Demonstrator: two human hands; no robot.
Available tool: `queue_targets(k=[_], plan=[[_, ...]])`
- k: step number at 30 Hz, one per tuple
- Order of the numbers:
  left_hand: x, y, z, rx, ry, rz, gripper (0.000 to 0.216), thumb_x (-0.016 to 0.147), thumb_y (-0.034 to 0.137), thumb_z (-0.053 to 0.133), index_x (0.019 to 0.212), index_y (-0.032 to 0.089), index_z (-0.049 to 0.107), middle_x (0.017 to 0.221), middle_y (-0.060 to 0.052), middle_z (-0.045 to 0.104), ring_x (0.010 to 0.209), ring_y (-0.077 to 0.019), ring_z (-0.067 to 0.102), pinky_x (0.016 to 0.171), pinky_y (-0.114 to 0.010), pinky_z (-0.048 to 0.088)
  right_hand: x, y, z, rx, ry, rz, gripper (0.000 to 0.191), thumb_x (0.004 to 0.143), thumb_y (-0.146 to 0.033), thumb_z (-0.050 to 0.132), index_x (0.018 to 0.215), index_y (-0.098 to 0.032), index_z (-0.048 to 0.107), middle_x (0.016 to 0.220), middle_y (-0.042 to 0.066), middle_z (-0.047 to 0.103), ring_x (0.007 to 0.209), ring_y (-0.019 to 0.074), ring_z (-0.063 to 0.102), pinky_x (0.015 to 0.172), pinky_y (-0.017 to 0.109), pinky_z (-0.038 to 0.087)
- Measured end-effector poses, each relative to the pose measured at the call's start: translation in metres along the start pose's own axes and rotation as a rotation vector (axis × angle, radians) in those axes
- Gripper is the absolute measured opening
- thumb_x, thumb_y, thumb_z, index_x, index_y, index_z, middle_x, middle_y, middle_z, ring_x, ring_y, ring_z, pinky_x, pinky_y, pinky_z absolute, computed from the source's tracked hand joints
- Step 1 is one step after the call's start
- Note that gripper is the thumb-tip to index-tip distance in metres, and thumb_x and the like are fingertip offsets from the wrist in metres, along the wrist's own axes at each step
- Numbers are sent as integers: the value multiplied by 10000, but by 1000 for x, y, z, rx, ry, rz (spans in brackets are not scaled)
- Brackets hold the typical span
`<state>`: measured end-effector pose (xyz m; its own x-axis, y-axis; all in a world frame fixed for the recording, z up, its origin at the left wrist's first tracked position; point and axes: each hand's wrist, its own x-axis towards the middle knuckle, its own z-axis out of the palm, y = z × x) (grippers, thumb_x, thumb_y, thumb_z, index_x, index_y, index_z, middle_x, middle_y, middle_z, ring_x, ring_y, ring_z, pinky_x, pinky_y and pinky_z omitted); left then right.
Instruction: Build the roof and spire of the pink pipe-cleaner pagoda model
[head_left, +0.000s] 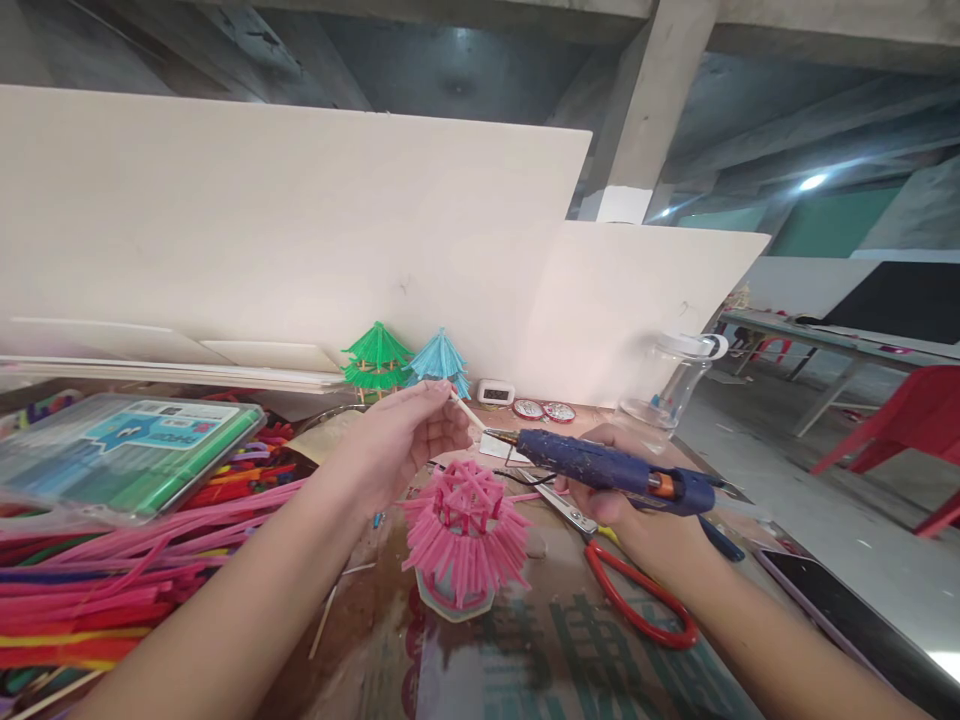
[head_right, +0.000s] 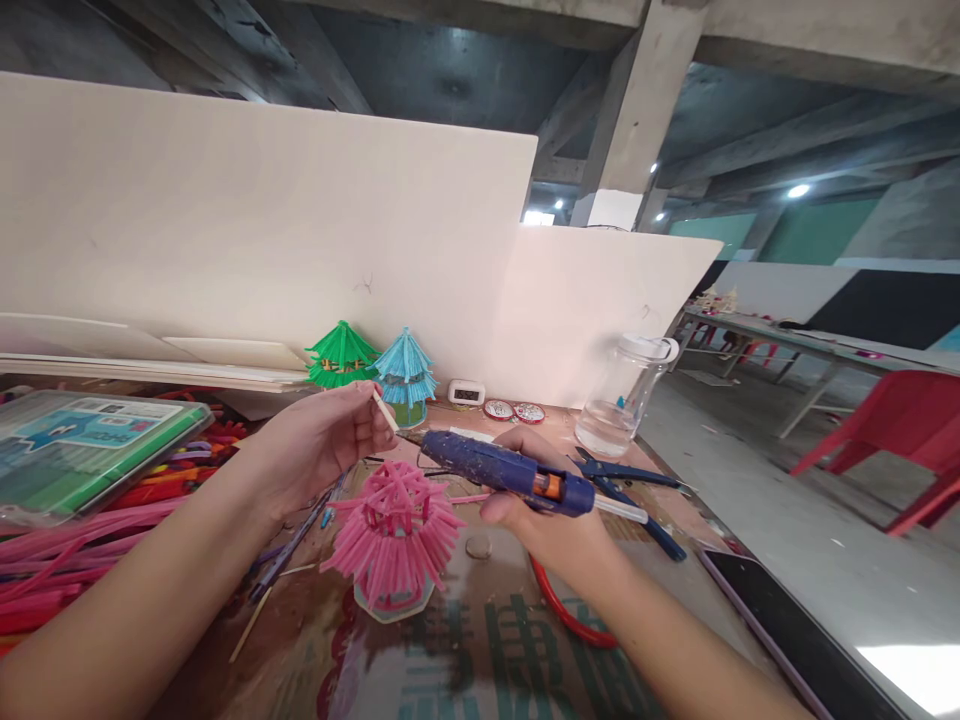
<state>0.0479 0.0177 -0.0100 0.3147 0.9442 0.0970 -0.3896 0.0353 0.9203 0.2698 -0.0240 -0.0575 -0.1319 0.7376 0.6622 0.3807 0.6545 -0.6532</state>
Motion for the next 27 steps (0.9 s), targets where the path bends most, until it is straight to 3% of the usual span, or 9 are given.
queue_targets(k=[4, 11, 27], plan=[[0, 0, 0, -21, 6, -10, 206, 785, 269, 691, 645, 136, 620, 612, -16, 647, 569, -114, 613, 620, -236, 518, -1, 4, 0, 22, -4, 24, 619, 652, -830, 527, 754, -221, 567, 613, 10, 591, 551, 182, 549, 524, 313, 429], [-3, 4, 4, 7, 15, -12, 228, 803, 262, 658, 620, 137, 607, 580, -17, 629, 547, -114, 593, 592, -228, 495, 6, -15, -2, -93, 32, -109, 612, 719, -814, 465, 598, -224, 570, 563, 21, 578, 512, 166, 542, 474, 290, 423], [-1, 2, 3, -37, -8, 1, 223, 735, 267, 739, 622, 117, 619, 577, -18, 645, 536, -112, 612, 578, -217, 530, 7, -20, -1, -78, 31, -172, 581, 767, -763, 490, 599, -208, 523, 483, -21, 507, 441, 123, 483, 421, 252, 393]])
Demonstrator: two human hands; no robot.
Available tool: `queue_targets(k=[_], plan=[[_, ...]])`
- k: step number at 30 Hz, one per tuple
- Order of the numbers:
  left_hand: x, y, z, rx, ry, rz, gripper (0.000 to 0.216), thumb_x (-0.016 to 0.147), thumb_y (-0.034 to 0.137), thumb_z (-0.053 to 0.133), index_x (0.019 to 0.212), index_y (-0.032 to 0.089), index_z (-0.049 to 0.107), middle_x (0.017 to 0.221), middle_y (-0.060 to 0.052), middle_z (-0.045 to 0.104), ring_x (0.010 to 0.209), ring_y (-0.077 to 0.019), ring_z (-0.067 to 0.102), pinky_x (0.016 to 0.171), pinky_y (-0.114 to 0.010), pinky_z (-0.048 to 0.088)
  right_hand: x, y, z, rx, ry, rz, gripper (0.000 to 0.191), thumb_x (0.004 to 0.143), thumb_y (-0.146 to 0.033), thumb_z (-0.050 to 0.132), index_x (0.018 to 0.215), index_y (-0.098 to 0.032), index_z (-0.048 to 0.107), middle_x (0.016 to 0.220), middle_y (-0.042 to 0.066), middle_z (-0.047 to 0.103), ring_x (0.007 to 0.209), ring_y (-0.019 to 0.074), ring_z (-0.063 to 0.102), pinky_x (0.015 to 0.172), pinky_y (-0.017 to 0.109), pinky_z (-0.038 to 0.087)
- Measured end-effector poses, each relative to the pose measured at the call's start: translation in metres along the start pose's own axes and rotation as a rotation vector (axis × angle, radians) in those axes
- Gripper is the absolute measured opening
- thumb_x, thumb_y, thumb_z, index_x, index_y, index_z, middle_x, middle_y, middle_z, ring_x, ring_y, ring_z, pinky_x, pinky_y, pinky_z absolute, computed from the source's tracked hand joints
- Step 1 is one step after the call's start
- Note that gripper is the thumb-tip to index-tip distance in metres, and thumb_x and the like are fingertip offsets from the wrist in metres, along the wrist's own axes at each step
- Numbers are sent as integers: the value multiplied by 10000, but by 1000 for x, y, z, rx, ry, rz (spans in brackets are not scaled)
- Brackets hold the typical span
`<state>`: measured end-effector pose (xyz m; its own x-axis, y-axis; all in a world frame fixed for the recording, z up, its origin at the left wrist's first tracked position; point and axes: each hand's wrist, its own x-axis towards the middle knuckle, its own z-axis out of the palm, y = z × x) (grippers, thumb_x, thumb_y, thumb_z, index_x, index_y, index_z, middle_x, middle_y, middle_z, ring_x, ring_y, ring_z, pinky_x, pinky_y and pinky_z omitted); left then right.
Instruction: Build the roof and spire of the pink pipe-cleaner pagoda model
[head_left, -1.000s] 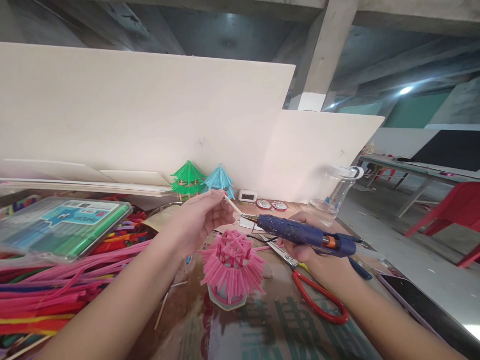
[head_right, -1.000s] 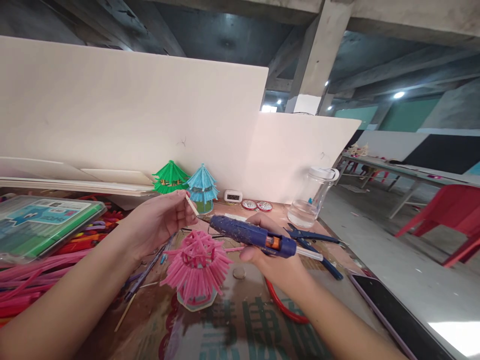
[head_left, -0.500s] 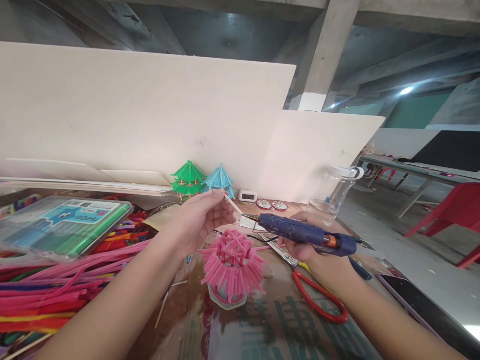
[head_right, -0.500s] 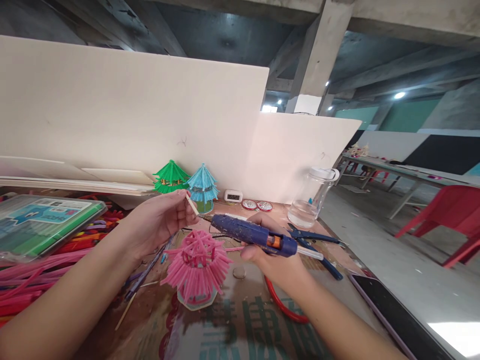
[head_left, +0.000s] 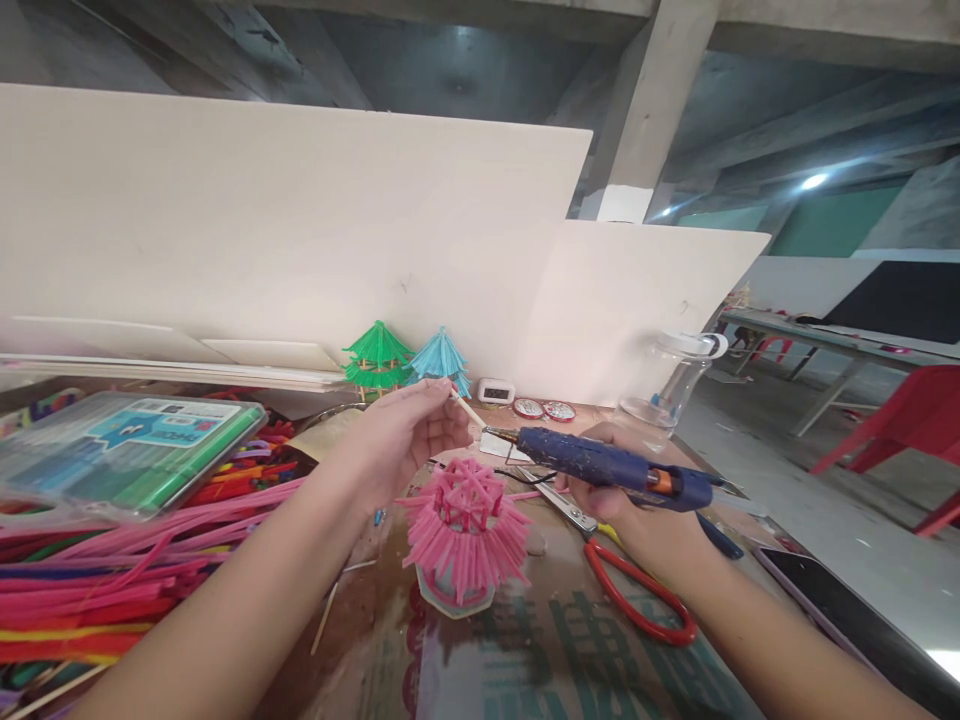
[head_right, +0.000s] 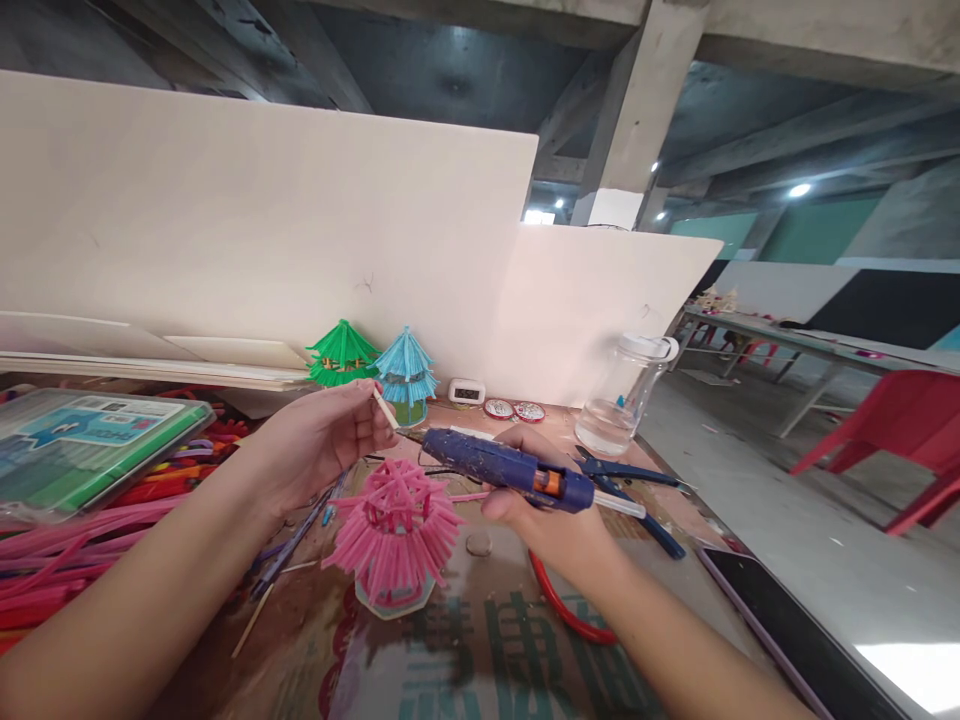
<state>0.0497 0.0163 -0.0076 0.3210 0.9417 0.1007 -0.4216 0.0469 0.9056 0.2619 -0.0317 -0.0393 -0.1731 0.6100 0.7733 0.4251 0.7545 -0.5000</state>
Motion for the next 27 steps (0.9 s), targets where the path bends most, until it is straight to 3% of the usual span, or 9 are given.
queue_targets(k=[8, 15, 20, 24, 27], plan=[[-1, 2, -1, 12, -25, -12, 219, 801, 235, 675, 625, 117, 623, 570, -24, 639, 537, -116, 604, 573, -218, 505, -2, 4, -1, 44, -26, 67, 592, 736, -784, 503, 605, -208, 535, 533, -2, 550, 483, 139, 526, 444, 266, 419], [-1, 6, -6, 16, -34, -15, 232, 821, 239, 657, 621, 123, 635, 574, -27, 643, 538, -115, 597, 586, -226, 503, -5, 14, 0, 164, -93, 184, 537, 762, -751, 530, 797, -217, 564, 472, -46, 510, 484, 151, 495, 562, 307, 441], [-3, 14, -6, 84, 2, 17, 251, 807, 285, 659, 614, 127, 629, 578, -23, 627, 552, -116, 579, 577, -226, 483, -2, 31, -1, 59, -147, 274, 425, 857, -594, 505, 706, -205, 585, 667, 23, 639, 671, 162, 588, 663, 285, 475], [-2, 18, -11, 256, 83, 178, 239, 735, 355, 722, 654, 158, 615, 618, -5, 633, 600, -122, 571, 627, -237, 472, 18, 54, -9, -112, -176, 413, 350, 842, -519, 525, 797, -198, 656, 896, 58, 712, 883, 203, 628, 776, 304, 491], [-1, 20, -16, 509, 132, 375, 300, 695, 448, 745, 705, 179, 612, 639, 12, 625, 645, -137, 571, 659, -250, 456, 37, 79, -11, -241, -183, 568, 340, 789, -489, 624, 890, -170, 684, 850, 58, 715, 828, 229, 640, 728, 329, 497]])
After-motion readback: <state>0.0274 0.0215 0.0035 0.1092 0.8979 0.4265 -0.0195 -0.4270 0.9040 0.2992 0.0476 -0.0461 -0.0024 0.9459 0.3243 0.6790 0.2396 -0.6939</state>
